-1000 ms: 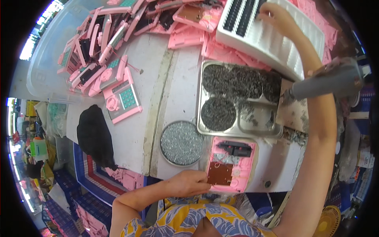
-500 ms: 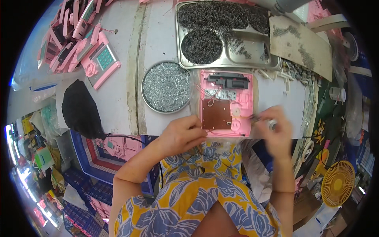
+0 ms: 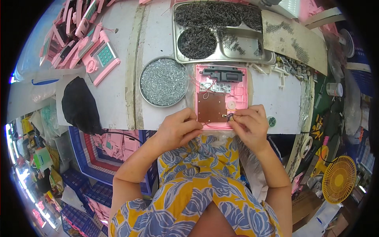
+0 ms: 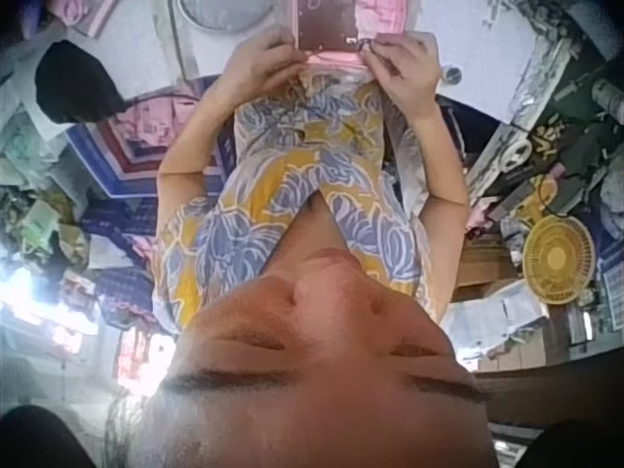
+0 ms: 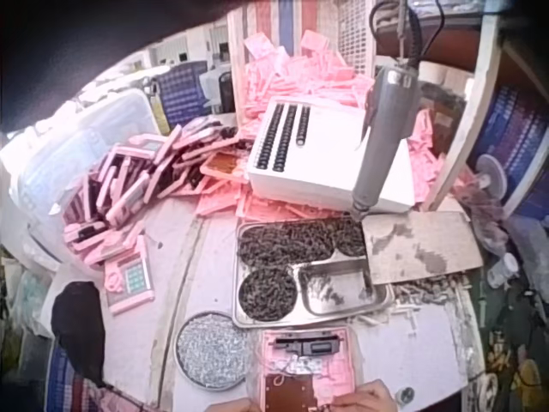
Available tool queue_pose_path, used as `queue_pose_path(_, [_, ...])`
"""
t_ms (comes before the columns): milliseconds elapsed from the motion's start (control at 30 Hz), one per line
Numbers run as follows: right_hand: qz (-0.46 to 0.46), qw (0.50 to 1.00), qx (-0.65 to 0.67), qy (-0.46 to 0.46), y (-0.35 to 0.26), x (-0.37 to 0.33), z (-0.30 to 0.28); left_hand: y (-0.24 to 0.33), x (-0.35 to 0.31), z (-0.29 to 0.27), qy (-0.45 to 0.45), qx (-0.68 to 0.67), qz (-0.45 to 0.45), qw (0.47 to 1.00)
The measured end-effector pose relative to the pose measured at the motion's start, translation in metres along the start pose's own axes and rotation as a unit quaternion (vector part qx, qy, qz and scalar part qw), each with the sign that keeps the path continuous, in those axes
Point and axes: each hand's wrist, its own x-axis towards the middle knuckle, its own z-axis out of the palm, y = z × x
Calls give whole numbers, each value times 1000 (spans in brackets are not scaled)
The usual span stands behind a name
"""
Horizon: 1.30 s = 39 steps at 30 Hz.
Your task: Assembling a pink toy cash register by soldering internal wires and using an electric screwdriver.
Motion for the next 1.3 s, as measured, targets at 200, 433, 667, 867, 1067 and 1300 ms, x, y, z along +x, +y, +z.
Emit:
queue_pose_path(200, [29, 994, -2, -108, -7, 31, -32, 0, -2, -3, -13, 10, -8, 1000])
queue_pose_path(433, [19, 964, -262, 40, 84, 79, -33, -1, 3, -2, -21, -2, 0, 1000])
queue_pose_path(667, [222, 960, -163, -50, 68, 58, -62, 12, -4, -18, -17, 18, -19, 1000])
queue_pose_path(867, [275, 949, 148, 36, 86, 10, -86, 2, 39, -75, 120, 81, -66, 987])
queue_pose_path(1067, [329, 899, 288, 24, 32, 49, -81, -6, 164, -55, 53, 240, 87, 965])
queue_pose_path(1300, [362, 853, 377, -3, 54, 25, -105, -31, 257, -23, -127, 344, 119, 923])
